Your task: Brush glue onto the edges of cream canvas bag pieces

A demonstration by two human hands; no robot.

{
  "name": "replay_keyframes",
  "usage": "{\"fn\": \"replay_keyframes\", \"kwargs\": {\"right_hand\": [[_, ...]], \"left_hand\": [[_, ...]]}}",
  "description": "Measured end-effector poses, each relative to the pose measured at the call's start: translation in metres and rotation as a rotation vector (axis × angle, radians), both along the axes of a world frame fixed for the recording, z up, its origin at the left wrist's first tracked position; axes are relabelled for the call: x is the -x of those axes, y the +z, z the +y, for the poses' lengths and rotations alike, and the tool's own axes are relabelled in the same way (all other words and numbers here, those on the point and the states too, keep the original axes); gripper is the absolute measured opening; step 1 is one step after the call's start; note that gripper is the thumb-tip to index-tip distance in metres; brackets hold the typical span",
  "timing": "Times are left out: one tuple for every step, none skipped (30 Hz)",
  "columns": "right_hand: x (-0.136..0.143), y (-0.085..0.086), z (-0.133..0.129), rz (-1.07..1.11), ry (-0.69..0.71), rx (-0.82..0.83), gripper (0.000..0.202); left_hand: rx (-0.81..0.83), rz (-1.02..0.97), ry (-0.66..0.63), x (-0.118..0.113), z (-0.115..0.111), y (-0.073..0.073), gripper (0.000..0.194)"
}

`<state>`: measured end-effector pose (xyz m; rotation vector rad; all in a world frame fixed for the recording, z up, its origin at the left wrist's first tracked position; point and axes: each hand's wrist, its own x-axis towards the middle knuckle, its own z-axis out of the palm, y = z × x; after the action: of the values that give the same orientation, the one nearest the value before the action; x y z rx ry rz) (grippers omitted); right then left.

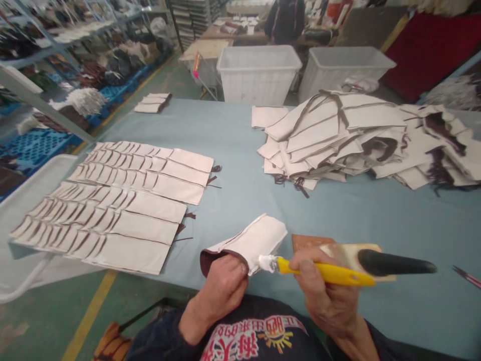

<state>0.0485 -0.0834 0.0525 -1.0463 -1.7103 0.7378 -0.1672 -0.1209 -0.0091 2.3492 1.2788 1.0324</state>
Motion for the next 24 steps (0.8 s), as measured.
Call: {"fn": "replay_keyframes", "kwargs": {"right_hand": [[0.002, 0.003, 0.000, -0.016, 0.045, -0.027, 0.022], [0.005, 0.007, -0.001, -0.027, 0.091, -0.054, 0.022], [0.006, 0.010, -0.001, -0.033, 0.117, -0.066, 0.022], [0.006, 0.012, -0.002, -0.027, 0.112, -0.065, 0.023], [0.005, 0.012, -0.002, -0.015, 0.086, -0.051, 0.023], [0.004, 0.012, -0.002, 0.001, 0.045, -0.023, 0.024], [0.002, 0.010, -0.003, 0.017, 0.008, 0.007, 0.025], [0.000, 0.008, -0.004, 0.027, -0.014, 0.031, 0.026], [-0.001, 0.006, -0.006, 0.033, -0.012, 0.049, 0.027], [-0.002, 0.004, -0.009, 0.036, 0.009, 0.066, 0.029], [-0.002, 0.002, -0.011, 0.043, 0.030, 0.091, 0.031], [-0.001, 0.001, -0.014, 0.070, 0.038, 0.124, 0.033], [-0.001, 0.001, -0.015, 0.117, 0.025, 0.163, 0.036], [0.000, 0.000, -0.015, 0.179, -0.019, 0.203, 0.037], [0.000, 0.000, -0.013, 0.246, -0.083, 0.233, 0.039], [0.000, -0.001, -0.010, 0.305, -0.155, 0.248, 0.041], [0.000, -0.003, -0.005, 0.352, -0.218, 0.249, 0.041], [-0.001, -0.006, 0.001, 0.380, -0.265, 0.243, 0.042], [-0.001, -0.009, 0.007, 0.394, -0.300, 0.242, 0.042], [-0.001, -0.014, 0.012, 0.401, -0.322, 0.252, 0.043], [-0.001, -0.020, 0.016, 0.406, -0.334, 0.272, 0.044], [-0.002, -0.026, 0.020, 0.405, -0.341, 0.303, 0.046], [-0.001, -0.032, 0.022, 0.399, -0.345, 0.337, 0.048], [-0.001, -0.039, 0.023, 0.389, -0.346, 0.371, 0.050]], "left_hand": [[0.013, 0.007, -0.012, 0.000, 0.000, -0.001, 0.024], [0.025, 0.014, -0.023, 0.000, 0.000, -0.001, 0.024], [0.031, 0.020, -0.030, 0.000, 0.001, -0.001, 0.024], [0.034, 0.027, -0.035, 0.000, 0.001, -0.001, 0.024], [0.032, 0.035, -0.038, 0.000, 0.001, 0.000, 0.024], [0.023, 0.041, -0.039, 0.000, 0.002, 0.000, 0.024], [0.013, 0.047, -0.038, 0.000, 0.002, 0.000, 0.024], [0.006, 0.052, -0.036, 0.000, 0.003, 0.000, 0.024], [0.002, 0.058, -0.034, -0.001, 0.003, 0.000, 0.024], [0.002, 0.064, -0.032, -0.001, 0.004, 0.000, 0.025], [0.000, 0.068, -0.030, -0.001, 0.004, 0.000, 0.026], [0.002, 0.068, -0.033, -0.001, 0.004, 0.000, 0.027], [0.009, 0.066, -0.042, -0.001, 0.005, 0.001, 0.027], [0.023, 0.060, -0.059, -0.002, 0.005, 0.002, 0.026], [0.049, 0.047, -0.079, -0.002, 0.006, 0.004, 0.024], [0.092, 0.023, -0.100, -0.003, 0.008, 0.004, 0.024], [0.155, -0.018, -0.119, -0.005, 0.009, 0.004, 0.024], [0.240, -0.081, -0.130, -0.006, 0.011, 0.002, 0.024], [0.339, -0.166, -0.125, -0.007, 0.012, -0.002, 0.025], [0.451, -0.265, -0.100, -0.007, 0.014, -0.008, 0.025], [0.571, -0.366, -0.055, -0.007, 0.015, -0.016, 0.024], [0.691, -0.470, 0.003, -0.006, 0.015, -0.025, 0.022], [0.802, -0.580, 0.068, -0.005, 0.015, -0.034, 0.021], [0.904, -0.690, 0.121, -0.002, 0.015, -0.043, 0.025]]}}
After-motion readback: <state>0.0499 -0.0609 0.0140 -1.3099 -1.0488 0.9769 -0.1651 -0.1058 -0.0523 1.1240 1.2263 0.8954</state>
